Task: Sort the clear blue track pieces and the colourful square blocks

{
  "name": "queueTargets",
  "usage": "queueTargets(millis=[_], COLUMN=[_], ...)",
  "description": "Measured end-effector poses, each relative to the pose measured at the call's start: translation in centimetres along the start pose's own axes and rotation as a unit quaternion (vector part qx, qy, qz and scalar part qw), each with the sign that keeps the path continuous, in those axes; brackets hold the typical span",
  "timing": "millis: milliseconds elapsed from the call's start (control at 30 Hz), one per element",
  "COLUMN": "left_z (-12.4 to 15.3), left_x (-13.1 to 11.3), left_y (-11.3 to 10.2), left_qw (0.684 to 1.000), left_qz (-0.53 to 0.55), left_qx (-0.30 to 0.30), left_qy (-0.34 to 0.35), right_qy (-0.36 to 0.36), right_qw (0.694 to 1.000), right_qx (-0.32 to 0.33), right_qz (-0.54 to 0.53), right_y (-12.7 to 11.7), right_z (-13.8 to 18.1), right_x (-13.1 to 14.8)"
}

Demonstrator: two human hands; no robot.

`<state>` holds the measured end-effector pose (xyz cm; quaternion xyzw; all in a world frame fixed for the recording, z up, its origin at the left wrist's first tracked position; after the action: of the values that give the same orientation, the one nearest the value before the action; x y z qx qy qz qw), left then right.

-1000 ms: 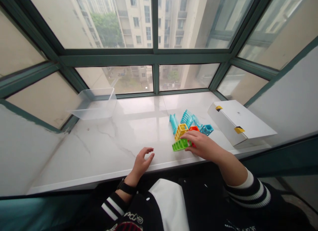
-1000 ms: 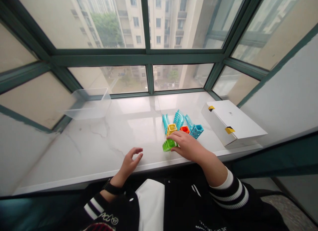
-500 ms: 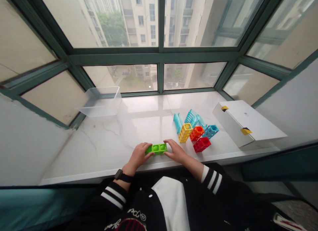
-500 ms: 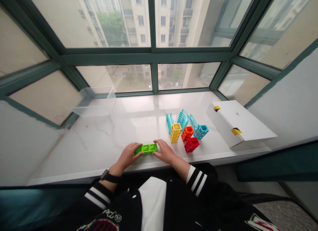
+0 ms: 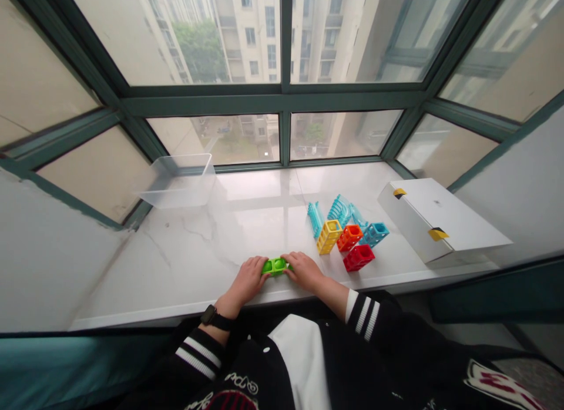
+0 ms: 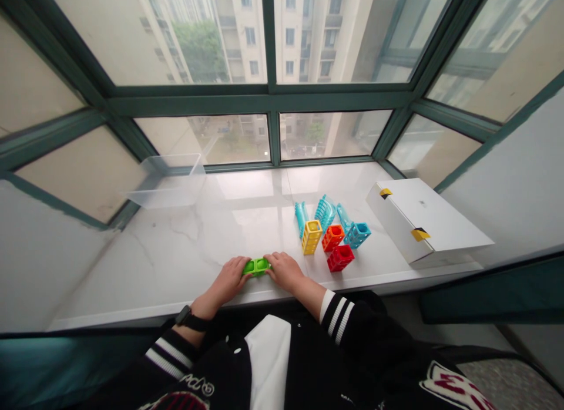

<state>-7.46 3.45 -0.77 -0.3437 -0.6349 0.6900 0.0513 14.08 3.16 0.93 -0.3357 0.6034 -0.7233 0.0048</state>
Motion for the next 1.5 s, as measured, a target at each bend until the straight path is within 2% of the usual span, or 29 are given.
queueTargets(millis=[133,300,367,500,667,767,900,1067,1167,1233,1300,1367,1500], left_z=[0.0,-0.3,-1.0,-4.3,-9.3,-10.5,-9.0,-3.6,-1.3,-1.2,-2.1,-3.5,-6.1], left_x=[0.4,2.8,3.5,3.7,2.9,2.7,3.5,4.9,3.6,1.4,-1.2,-3.4,-5.5], left_y=[0.2,-1.3,-2.0,-2.7,-2.4,-2.5,-3.1,-4.0,-4.4,-3.8,-2.5,-1.0,1.2], left_qw=[0.999,0.984,0.978,0.976,0.980,0.978,0.970,0.966,0.970,0.983,0.994,0.997,0.996], left_qz=[-0.042,-0.104,-0.118,-0.131,-0.122,-0.129,-0.153,-0.165,-0.160,-0.116,-0.058,-0.044,-0.067], left_qx=[-0.001,-0.035,-0.036,-0.035,-0.022,-0.026,-0.028,-0.011,-0.071,-0.100,-0.090,-0.060,-0.009], left_qy=[-0.017,-0.140,-0.165,-0.169,-0.159,-0.164,-0.188,-0.197,-0.171,-0.102,-0.017,0.036,0.058], right_qy=[0.029,0.073,0.077,0.089,0.102,0.104,0.107,0.122,0.144,0.162,0.175,0.179,0.170], right_qw=[0.999,0.997,0.996,0.995,0.994,0.993,0.992,0.991,0.988,0.985,0.982,0.982,0.984], right_qx=[0.003,-0.018,-0.020,-0.029,-0.032,-0.037,-0.045,-0.044,-0.040,-0.036,-0.036,-0.039,-0.050], right_qz=[0.022,0.024,0.029,0.026,0.034,0.040,0.045,0.040,0.042,0.049,0.054,0.051,0.026], right_y=[-0.1,0.1,0.2,0.0,-0.5,-0.4,-0.2,-0.1,-0.4,-0.6,-0.9,-1.1,-1.3], right_z=[0.1,0.1,0.2,0.3,0.3,0.3,0.3,-0.2,-1.0,-1.6,-1.9,-1.8,-0.3], right_x=[0.2,-0.8,-1.1,-1.3,-1.2,-1.3,-1.6,-1.7,-1.7,-1.6,-1.6,-1.7,-2.1])
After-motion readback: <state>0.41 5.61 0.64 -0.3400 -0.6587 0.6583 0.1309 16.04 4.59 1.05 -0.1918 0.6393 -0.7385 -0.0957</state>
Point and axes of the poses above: each hand's wrist, its own z-axis away from the middle knuckle, its own y-axis out of the palm, x = y × z, the point moved 4 cm from there along -z, towards the middle knuckle, and after that the axes turned 6 degrees about x, right-handed, at the moved point
